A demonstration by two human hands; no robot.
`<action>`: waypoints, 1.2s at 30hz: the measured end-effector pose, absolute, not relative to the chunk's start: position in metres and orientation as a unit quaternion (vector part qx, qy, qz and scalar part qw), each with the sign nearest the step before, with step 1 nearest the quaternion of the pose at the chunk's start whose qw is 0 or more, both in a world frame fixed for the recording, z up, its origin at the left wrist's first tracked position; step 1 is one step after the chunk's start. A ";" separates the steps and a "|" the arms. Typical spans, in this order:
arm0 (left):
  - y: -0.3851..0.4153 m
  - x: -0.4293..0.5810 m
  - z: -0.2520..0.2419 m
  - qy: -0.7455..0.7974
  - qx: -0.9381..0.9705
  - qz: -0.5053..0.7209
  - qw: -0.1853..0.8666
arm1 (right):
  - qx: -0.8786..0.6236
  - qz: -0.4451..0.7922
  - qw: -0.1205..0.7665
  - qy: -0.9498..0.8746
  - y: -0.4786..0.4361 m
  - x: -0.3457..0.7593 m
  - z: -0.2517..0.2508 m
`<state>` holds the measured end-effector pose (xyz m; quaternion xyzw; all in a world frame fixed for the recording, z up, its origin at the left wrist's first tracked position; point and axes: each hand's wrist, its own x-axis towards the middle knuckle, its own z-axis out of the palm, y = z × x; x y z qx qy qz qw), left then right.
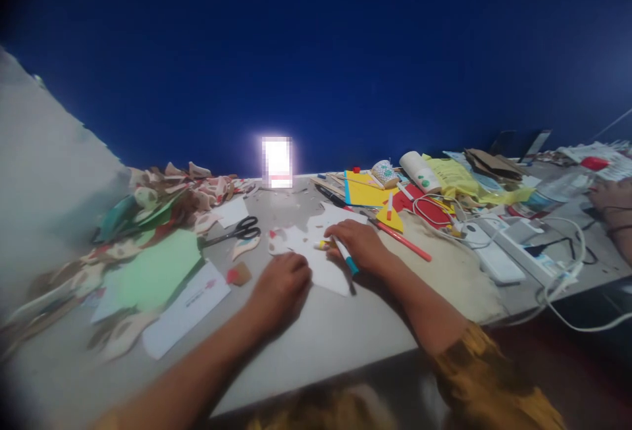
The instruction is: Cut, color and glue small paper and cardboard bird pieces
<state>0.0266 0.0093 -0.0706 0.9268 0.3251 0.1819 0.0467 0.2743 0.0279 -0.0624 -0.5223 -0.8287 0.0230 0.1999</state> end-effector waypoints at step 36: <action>0.085 -0.030 -0.068 0.533 0.826 0.170 0.069 | -0.466 -0.038 0.258 -0.846 0.031 0.274 -0.062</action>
